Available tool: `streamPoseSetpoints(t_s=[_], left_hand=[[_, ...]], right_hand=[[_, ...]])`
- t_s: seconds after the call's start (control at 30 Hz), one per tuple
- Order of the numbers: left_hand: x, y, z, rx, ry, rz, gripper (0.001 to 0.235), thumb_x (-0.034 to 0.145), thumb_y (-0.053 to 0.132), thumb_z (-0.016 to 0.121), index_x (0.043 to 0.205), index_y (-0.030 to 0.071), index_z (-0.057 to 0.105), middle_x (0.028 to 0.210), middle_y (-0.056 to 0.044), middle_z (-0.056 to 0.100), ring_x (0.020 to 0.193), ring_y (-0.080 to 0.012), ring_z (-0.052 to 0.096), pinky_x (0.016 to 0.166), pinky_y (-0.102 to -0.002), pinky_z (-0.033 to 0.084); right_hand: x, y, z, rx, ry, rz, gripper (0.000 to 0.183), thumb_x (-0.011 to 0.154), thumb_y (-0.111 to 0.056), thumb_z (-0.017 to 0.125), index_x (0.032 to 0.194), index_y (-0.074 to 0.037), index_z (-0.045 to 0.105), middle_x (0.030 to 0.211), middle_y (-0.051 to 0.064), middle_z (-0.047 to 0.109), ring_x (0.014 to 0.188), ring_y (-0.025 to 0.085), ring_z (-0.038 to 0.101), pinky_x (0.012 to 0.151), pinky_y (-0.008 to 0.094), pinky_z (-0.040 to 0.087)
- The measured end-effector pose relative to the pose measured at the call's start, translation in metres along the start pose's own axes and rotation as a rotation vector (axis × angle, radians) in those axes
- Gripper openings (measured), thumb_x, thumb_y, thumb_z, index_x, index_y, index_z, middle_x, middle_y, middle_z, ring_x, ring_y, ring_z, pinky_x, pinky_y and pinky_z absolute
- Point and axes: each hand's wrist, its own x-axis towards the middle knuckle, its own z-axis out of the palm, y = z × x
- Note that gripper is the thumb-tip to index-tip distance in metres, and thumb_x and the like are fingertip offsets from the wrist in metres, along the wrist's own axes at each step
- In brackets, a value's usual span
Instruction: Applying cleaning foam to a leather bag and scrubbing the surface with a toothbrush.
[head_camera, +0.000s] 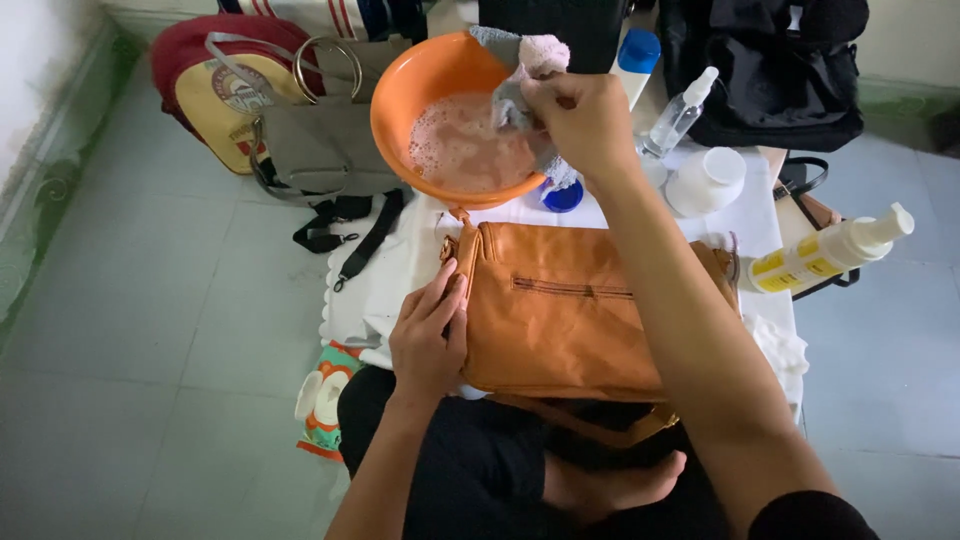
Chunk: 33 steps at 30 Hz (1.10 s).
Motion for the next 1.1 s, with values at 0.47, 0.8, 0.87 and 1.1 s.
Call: streamPoseSetpoints(t_s=[0.47, 0.8, 0.87, 1.1], left_hand=[[-0.002, -0.001, 0.003, 0.005, 0.007, 0.001, 0.025, 0.1, 0.007, 0.062, 0.122, 0.005, 0.074, 0.138, -0.008, 0.066, 0.105, -0.0294, 0.07, 0.088, -0.036, 0.06], [-0.002, -0.002, 0.002, 0.008, 0.002, 0.01, 0.025, 0.099, 0.007, 0.062, 0.122, 0.005, 0.074, 0.139, -0.009, 0.066, 0.105, -0.0295, 0.071, 0.09, -0.036, 0.06], [-0.002, -0.002, 0.003, 0.017, 0.009, 0.003, 0.025, 0.099, 0.007, 0.062, 0.121, 0.006, 0.075, 0.138, -0.007, 0.066, 0.105, -0.0286, 0.071, 0.09, -0.036, 0.059], [0.001, -0.001, 0.002, -0.006, -0.007, 0.031, 0.024, 0.1, 0.004, 0.061, 0.119, -0.001, 0.074, 0.136, -0.017, 0.067, 0.113, -0.0266, 0.072, 0.094, -0.037, 0.056]], right_hand=[[0.004, -0.012, 0.004, -0.053, 0.208, -0.028, 0.03, 0.092, -0.029, 0.074, 0.073, -0.015, 0.055, 0.066, -0.004, 0.054, 0.063, 0.011, 0.047, 0.057, 0.03, 0.039], [-0.003, -0.037, -0.012, 1.246, -0.115, 0.565, 0.023, 0.096, -0.019, 0.065, 0.098, 0.002, 0.056, 0.087, 0.017, 0.066, 0.069, 0.024, 0.065, 0.059, 0.03, 0.061], [0.0, -0.028, -0.005, 1.12, -0.089, 0.543, 0.024, 0.094, -0.027, 0.068, 0.093, -0.004, 0.06, 0.08, 0.01, 0.058, 0.059, 0.015, 0.053, 0.049, 0.024, 0.041], [0.012, -0.049, 0.025, 0.606, 0.013, 0.583, 0.044, 0.092, -0.046, 0.056, 0.062, -0.016, 0.046, 0.056, 0.003, 0.047, 0.047, 0.014, 0.044, 0.041, 0.028, 0.029]])
